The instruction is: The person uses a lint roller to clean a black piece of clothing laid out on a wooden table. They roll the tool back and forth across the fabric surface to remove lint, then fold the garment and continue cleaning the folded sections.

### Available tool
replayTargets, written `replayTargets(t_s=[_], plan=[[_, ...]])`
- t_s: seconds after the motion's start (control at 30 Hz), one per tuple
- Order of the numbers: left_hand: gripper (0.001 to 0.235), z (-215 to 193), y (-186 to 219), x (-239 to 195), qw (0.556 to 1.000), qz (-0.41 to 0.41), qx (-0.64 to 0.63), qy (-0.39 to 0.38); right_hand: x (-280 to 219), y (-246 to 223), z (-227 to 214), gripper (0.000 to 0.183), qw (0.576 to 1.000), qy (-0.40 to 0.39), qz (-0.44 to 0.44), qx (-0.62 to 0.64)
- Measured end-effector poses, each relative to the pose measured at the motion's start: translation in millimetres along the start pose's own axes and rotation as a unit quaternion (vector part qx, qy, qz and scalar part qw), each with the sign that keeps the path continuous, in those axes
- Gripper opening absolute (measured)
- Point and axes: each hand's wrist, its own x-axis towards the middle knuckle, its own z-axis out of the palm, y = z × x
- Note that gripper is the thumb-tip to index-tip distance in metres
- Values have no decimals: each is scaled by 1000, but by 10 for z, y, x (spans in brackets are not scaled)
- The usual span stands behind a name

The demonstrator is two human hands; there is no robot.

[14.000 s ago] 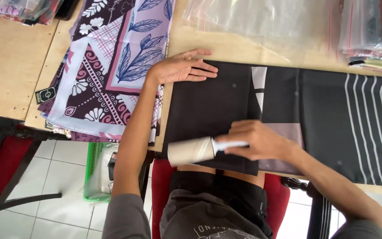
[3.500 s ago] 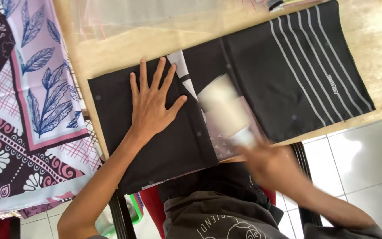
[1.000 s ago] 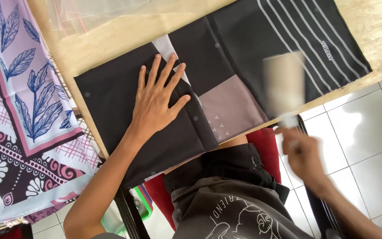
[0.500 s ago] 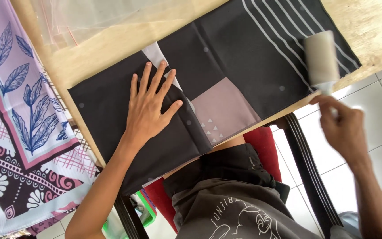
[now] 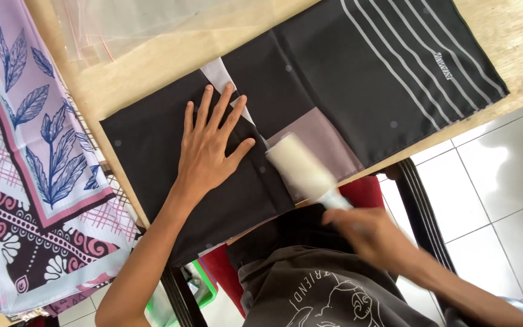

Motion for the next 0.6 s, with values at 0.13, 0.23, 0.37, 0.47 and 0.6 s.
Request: replayTargets(t_s=[0.13, 0.23, 0.37, 0.47, 0.6], plan=[[67, 7, -17, 8, 1000, -2, 10, -6, -109, 297, -514, 46, 976, 55, 54, -205], [67, 16, -28, 13, 1000, -4, 12, -3, 24, 49, -823, 36, 935, 110, 266, -205], [77, 26, -39, 0, 999, -33, 11, 1, 340, -95, -816, 29, 947, 182, 61, -259], [85, 27, -98, -11, 997, -71, 15, 11, 771, -189, -648, 29, 951, 173, 9, -256], [92, 30, -183, -2, 994, -102, 21, 23, 1326, 25, -227, 43, 935, 103, -116, -317]])
